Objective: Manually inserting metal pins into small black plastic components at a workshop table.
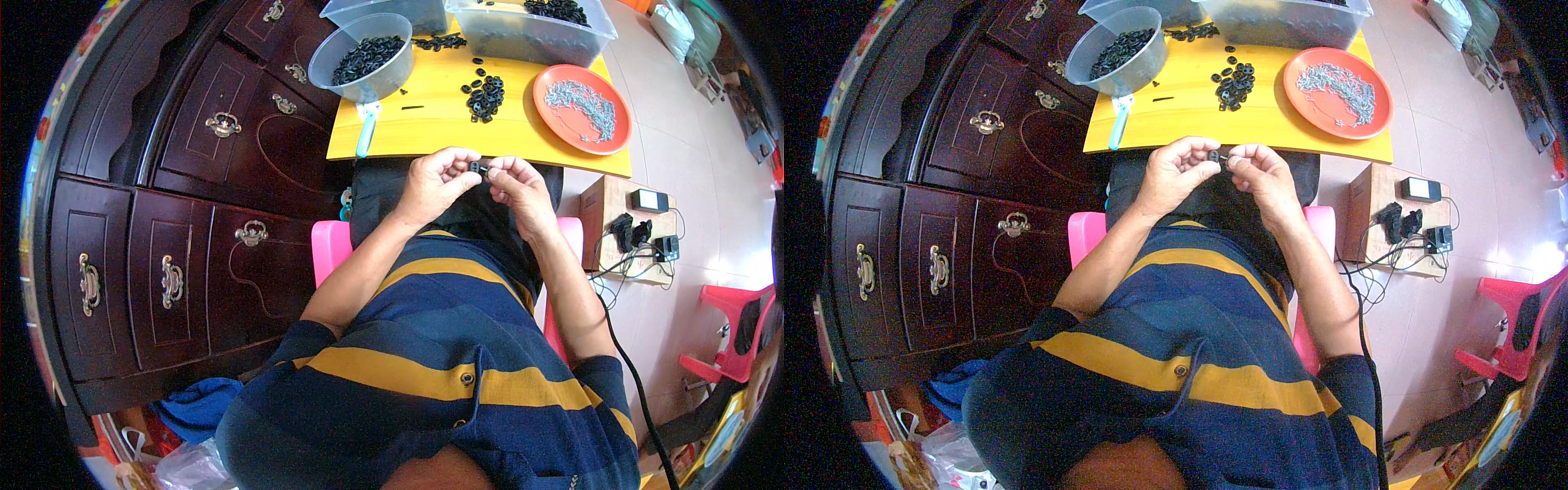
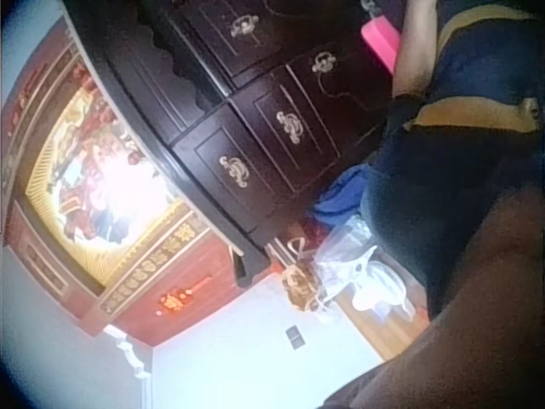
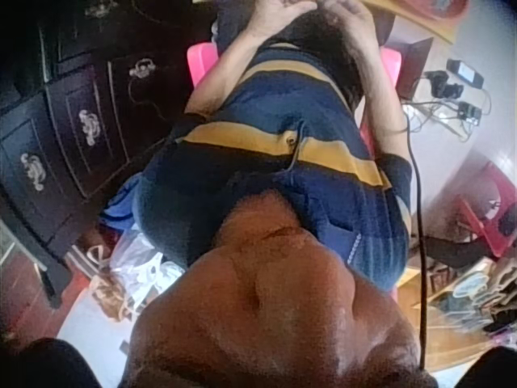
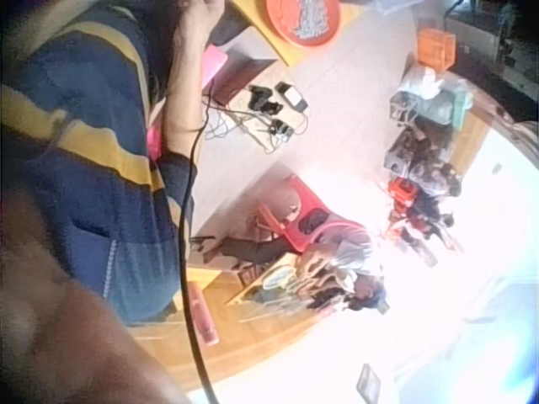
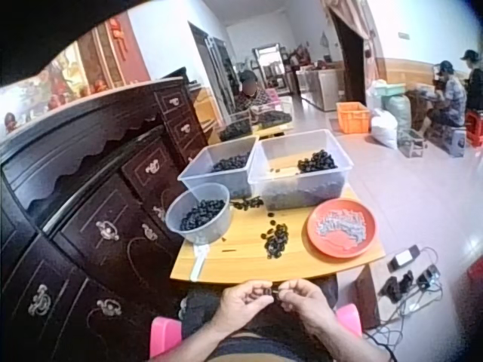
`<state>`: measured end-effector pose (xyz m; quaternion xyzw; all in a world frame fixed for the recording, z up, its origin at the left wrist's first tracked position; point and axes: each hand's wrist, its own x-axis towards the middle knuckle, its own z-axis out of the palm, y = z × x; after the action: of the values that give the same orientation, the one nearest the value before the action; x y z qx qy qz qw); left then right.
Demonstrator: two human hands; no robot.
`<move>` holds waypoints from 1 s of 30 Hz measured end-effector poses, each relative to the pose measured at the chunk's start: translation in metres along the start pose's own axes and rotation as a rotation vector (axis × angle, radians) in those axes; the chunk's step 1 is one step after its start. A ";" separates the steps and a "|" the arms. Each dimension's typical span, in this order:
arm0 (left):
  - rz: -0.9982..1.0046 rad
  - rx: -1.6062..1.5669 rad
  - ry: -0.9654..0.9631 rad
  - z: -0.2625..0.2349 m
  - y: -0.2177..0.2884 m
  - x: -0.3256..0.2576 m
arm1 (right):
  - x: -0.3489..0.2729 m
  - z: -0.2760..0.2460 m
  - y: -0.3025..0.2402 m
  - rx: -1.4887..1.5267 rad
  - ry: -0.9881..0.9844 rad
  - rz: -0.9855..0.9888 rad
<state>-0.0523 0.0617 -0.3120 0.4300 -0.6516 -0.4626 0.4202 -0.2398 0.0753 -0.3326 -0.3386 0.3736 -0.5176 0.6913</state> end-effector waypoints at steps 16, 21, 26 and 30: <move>0.044 0.042 0.012 -0.001 -0.003 0.002 | -0.002 0.002 -0.002 -0.110 -0.020 -0.029; 0.004 0.031 -0.011 -0.003 -0.007 0.001 | -0.001 0.001 -0.002 -0.102 -0.004 -0.014; 0.013 0.017 -0.014 -0.005 -0.008 0.003 | -0.001 0.002 -0.002 -0.120 -0.009 -0.025; 0.015 0.039 -0.040 -0.005 -0.002 0.003 | -0.001 0.001 0.000 -0.168 -0.021 -0.051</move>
<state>-0.0480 0.0576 -0.3123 0.4239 -0.6720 -0.4550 0.4022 -0.2391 0.0760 -0.3319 -0.4103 0.3995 -0.4984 0.6509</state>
